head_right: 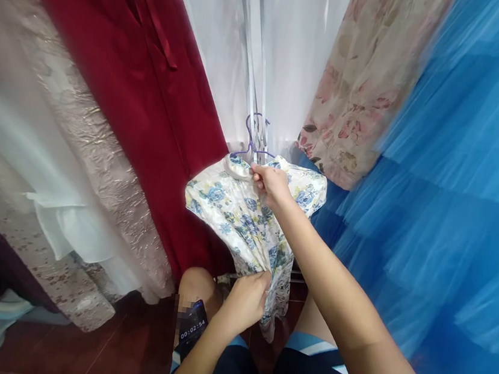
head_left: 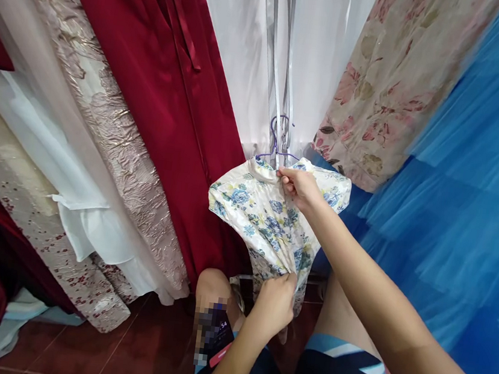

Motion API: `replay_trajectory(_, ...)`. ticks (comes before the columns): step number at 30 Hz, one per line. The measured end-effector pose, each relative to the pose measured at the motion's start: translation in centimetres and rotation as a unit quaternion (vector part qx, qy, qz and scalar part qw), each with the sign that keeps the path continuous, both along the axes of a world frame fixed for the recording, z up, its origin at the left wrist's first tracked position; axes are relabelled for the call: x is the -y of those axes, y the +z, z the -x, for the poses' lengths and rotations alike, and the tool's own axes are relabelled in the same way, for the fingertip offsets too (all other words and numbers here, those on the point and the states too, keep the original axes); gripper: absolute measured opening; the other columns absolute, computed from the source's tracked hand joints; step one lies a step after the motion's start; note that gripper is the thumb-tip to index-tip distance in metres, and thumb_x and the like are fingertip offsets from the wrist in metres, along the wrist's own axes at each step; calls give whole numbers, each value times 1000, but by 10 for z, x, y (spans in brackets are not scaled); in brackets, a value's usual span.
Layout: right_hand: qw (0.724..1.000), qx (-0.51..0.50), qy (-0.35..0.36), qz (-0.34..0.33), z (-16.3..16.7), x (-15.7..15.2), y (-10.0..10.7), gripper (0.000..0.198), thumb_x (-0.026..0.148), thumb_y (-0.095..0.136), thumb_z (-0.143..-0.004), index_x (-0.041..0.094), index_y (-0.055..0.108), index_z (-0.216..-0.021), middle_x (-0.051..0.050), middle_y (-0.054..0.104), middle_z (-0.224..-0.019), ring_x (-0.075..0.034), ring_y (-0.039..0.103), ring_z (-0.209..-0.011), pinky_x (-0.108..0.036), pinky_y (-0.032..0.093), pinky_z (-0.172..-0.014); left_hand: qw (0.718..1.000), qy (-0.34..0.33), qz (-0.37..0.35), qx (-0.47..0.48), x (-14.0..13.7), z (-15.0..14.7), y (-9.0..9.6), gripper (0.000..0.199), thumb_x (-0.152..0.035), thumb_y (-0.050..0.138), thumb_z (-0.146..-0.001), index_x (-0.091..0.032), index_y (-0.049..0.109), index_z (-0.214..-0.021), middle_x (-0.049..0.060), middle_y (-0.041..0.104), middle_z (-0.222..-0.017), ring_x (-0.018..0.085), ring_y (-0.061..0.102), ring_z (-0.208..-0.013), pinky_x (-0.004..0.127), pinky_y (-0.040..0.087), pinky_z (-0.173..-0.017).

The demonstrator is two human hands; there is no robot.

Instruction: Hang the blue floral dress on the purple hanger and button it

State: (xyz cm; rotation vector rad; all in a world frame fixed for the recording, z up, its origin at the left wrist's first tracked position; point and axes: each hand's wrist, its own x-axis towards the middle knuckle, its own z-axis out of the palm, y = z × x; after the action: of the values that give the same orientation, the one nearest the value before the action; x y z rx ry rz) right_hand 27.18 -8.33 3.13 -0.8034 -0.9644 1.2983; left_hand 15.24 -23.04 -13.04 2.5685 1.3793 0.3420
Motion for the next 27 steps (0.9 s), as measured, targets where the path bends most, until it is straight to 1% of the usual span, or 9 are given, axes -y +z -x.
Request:
replay_trajectory(5,1000,11,0,-27,0,6,0,22,30,70,-80,16,59,-66,4,51,-50,-5,33,-40,-21,22,-38,993,3,40,113,-6,4,-8,16,-7,54,-79,-21,57,-87,3,64,-80,20,61,-73,27,38,-62)
replay_trajectory(8,999,18,-6,-43,-3,12,-4,20,31,68,-80,16,59,-69,3,53,-50,-6,35,-40,-21,23,-40,976,-1,53,210,-17,8,-1,10,-11,57,-81,-21,58,-83,1,63,-78,18,60,-73,26,42,-65)
replay_trajectory(11,998,26,-12,-59,-5,17,-7,13,26,64,-78,16,61,-71,4,53,-48,-6,36,-40,-21,23,-40,947,1,10,322,-36,13,27,5,-17,57,-87,-19,61,-89,2,63,-82,17,61,-78,28,47,-74)
replay_trajectory(15,994,51,-28,-87,-6,24,-10,10,25,64,-77,17,61,-71,5,53,-49,-6,37,-40,-21,23,-41,887,51,-120,444,-78,20,89,18,-28,53,-95,-20,62,-109,4,64,-92,16,60,-83,27,48,-76)
replay_trajectory(16,993,58,-28,-94,-6,26,-10,11,26,65,-77,18,60,-71,5,53,-50,-6,37,-40,-21,24,-42,877,47,-138,458,-90,21,103,24,-29,51,-97,-21,61,-117,3,63,-89,15,59,-78,27,47,-73)
replay_trajectory(18,992,71,-23,-105,-8,29,-12,13,27,66,-77,19,58,-71,5,54,-50,-7,38,-40,-21,25,-43,874,17,-152,462,-112,21,128,34,-32,52,-98,-22,56,-130,1,61,-82,13,53,-65,25,44,-64)
replay_trajectory(19,991,78,-22,-110,-9,30,-13,14,27,67,-77,19,58,-71,5,54,-49,-7,38,-41,-21,26,-43,878,-1,-156,452,-121,19,136,33,-33,53,-98,-22,58,-128,1,61,-81,12,51,-63,25,43,-63)
replay_trajectory(23,985,98,-23,-138,-12,27,-24,15,28,64,-80,19,56,-71,5,54,-49,-7,39,-41,-22,25,-44,889,-52,-175,419,-145,11,150,19,-34,57,-95,-17,65,-96,2,64,-80,13,56,-67,24,44,-64)
replay_trajectory(27,981,92,-30,-169,-13,20,-39,19,31,64,-80,20,54,-69,5,54,-51,-8,38,-43,-22,25,-45,898,-62,-210,383,-151,7,151,14,-29,58,-93,-17,61,-85,0,63,-73,12,58,-65,23,43,-62)
